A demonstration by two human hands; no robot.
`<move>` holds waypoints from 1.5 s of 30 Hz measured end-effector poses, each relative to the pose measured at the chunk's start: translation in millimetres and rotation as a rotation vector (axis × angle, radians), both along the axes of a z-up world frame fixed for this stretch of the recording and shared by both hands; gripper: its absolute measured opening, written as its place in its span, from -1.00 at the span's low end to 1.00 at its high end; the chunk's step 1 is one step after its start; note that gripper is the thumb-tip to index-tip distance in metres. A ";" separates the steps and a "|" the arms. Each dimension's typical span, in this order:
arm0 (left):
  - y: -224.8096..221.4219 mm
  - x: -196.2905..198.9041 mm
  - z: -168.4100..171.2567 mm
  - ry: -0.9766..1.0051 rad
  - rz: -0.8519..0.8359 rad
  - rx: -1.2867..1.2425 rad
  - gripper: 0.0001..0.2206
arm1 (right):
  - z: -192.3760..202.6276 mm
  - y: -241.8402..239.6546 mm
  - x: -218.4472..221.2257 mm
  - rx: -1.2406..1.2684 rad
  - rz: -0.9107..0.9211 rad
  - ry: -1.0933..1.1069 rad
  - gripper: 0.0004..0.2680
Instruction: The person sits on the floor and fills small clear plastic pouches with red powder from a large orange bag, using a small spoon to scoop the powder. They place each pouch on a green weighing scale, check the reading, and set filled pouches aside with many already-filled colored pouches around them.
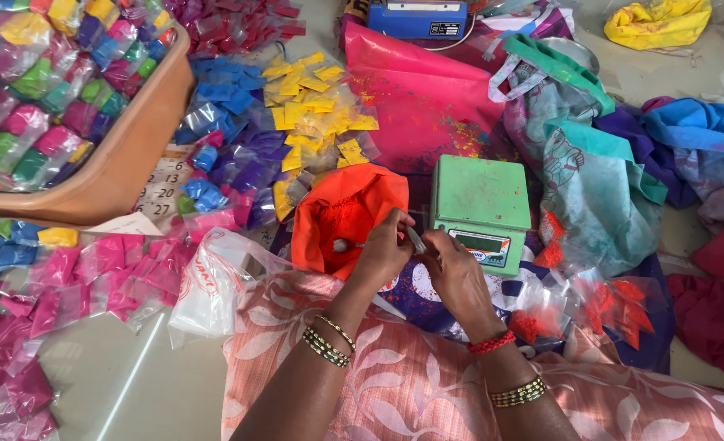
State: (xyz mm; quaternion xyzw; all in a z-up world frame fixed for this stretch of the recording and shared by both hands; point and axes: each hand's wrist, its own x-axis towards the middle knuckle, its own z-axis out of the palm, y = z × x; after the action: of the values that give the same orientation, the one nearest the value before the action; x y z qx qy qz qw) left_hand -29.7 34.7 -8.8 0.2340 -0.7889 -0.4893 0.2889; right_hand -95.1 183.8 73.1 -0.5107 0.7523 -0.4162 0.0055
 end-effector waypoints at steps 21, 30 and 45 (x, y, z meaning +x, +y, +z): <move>37.8 10.2 46.2 -0.032 -0.277 -0.296 -0.56 | -73.9 4.9 -45.8 0.296 -0.041 -0.435 -0.82; 17.1 22.0 53.0 0.023 -0.390 -0.180 -0.48 | -28.1 -12.1 -35.2 0.359 -0.090 -0.333 -0.82; 24.0 13.5 63.8 -0.083 -0.169 -0.568 -0.37 | -47.1 -3.0 -61.7 0.201 0.020 -0.593 -0.91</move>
State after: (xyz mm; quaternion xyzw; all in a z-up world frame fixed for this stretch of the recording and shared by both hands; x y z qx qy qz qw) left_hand -16.2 58.7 55.0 0.0972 -0.9221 -0.2611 0.2686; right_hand -156.8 180.8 26.0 -0.3712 0.7502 -0.4705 0.2793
